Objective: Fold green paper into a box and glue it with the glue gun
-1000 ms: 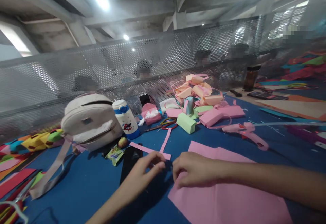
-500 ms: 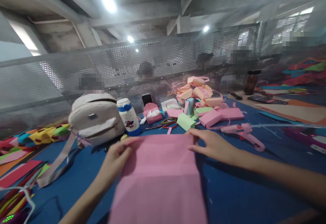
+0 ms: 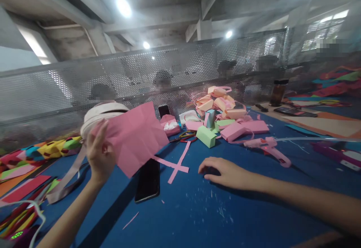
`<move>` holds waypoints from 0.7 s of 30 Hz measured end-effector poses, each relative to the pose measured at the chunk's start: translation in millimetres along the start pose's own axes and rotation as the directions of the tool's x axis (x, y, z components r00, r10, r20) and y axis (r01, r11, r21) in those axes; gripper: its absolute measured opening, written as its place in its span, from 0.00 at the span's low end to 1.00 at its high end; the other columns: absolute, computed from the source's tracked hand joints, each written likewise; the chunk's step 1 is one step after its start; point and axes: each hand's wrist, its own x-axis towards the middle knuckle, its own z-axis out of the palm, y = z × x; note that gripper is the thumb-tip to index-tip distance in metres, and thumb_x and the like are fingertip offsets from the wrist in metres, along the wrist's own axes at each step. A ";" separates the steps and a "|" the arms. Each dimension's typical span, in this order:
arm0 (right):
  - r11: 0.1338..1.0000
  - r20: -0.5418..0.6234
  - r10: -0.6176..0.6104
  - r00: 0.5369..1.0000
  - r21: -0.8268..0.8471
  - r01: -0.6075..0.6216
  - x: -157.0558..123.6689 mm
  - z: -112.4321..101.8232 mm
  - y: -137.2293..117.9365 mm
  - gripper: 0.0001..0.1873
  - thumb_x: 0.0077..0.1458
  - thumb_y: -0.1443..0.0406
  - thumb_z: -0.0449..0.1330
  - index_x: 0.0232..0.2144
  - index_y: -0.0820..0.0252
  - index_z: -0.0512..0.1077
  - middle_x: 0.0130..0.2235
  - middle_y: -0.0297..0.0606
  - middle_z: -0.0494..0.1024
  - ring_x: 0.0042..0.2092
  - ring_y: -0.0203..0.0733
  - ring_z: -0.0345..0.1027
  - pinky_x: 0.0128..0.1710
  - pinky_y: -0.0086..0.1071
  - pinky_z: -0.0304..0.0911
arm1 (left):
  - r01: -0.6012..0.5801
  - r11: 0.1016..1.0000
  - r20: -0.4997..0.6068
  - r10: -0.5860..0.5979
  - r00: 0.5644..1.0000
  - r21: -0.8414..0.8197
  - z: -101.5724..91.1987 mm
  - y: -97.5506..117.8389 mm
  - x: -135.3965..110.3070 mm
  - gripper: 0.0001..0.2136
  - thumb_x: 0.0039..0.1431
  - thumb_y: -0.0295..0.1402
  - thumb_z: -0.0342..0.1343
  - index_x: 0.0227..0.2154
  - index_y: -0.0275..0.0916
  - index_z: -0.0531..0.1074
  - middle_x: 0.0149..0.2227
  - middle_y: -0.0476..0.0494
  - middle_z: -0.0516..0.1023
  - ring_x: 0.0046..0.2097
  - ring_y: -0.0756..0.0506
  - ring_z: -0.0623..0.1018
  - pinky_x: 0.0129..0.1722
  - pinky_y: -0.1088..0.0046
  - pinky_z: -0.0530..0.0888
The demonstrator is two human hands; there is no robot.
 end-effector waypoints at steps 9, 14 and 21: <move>0.937 0.023 -0.061 0.998 -0.342 0.065 88.2 26.6 8.8 0.32 0.51 0.54 0.68 0.54 0.64 0.69 0.56 0.53 0.70 0.58 0.57 0.61 0.56 0.46 0.59 | -0.140 0.990 -0.013 0.140 0.990 0.019 43.8 -1.7 26.6 0.30 0.51 0.15 0.45 0.57 0.34 0.69 0.54 0.37 0.72 0.56 0.40 0.73 0.57 0.63 0.70; 0.942 0.060 -0.017 0.998 -0.335 0.036 118.1 32.3 12.1 0.26 0.45 0.56 0.72 0.44 0.63 0.75 0.48 0.48 0.75 0.52 0.54 0.66 0.49 0.39 0.62 | -0.054 0.999 -0.072 0.053 0.996 -0.007 55.5 -14.9 40.0 0.32 0.45 0.14 0.44 0.55 0.32 0.70 0.56 0.34 0.71 0.59 0.38 0.71 0.56 0.63 0.72; 0.964 0.177 0.072 0.981 -0.265 -0.023 124.6 21.3 13.3 0.13 0.48 0.59 0.71 0.34 0.60 0.76 0.36 0.35 0.80 0.37 0.40 0.74 0.30 0.26 0.59 | -0.031 0.986 -0.045 0.024 0.999 -0.163 48.6 2.5 47.7 0.30 0.46 0.14 0.45 0.53 0.34 0.74 0.56 0.40 0.74 0.57 0.42 0.73 0.56 0.66 0.71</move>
